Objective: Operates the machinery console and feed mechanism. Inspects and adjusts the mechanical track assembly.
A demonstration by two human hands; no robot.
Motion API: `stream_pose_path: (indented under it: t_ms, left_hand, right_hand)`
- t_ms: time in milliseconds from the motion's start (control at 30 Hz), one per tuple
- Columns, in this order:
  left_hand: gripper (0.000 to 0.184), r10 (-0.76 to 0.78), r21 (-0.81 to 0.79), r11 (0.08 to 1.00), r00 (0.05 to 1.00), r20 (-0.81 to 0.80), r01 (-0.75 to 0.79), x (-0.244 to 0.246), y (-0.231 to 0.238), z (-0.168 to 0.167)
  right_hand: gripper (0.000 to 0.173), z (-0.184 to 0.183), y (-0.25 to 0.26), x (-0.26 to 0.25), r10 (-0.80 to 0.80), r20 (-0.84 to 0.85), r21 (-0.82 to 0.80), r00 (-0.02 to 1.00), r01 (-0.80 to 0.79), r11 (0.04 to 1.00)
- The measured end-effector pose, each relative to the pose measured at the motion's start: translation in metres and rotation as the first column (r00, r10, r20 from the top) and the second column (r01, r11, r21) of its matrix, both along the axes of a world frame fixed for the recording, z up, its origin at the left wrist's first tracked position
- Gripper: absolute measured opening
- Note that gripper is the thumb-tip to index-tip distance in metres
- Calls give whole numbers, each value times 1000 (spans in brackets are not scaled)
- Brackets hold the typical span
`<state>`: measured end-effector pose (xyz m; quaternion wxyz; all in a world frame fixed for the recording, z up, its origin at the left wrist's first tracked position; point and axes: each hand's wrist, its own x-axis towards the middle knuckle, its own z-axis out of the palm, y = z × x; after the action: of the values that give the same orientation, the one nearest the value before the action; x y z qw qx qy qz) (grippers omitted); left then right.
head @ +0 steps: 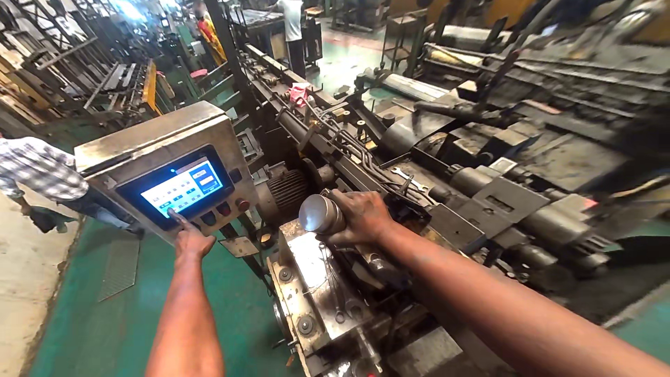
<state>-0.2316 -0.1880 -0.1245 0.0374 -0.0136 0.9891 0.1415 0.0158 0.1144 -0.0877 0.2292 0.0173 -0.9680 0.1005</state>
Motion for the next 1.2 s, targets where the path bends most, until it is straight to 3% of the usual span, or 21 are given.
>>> stream_pose_path:
  t_ms: [200,633,733,800,867,1000,1200]
  left_hand:
    - [127,-3,-28,1000,1000,13,3,1,2,1]
    - [128,-19,-15,1000,999,31,19,1,-3,4]
    - [114,-80,-139,988,995,-52,73,12,11,6]
    - [99,-219,-198,962,962,-162,186,18,27,3]
    - [98,-288,-300,923,950,-121,241,18,48,2]
    - [101,-213,-346,920,976,-45,185,13,72,7]
    - [100,-203,-317,934,975,-91,165,10,68,1]
  right_hand:
    - [74,3,0,-1,-14,77,-19,997,16,1000]
    - [73,1,1,-2,1,62,-12,998,0,1000]
    - [72,2,2,-2,-1,76,-15,997,2,1000]
    - [72,2,2,-3,1,70,-17,998,0,1000]
    - [71,2,2,-3,-2,66,-19,998,4,1000]
    - [72,0,1,-3,-2,35,-18,999,3,1000]
    - [72,0,2,-3,9,23,-7,1000,-9,1000]
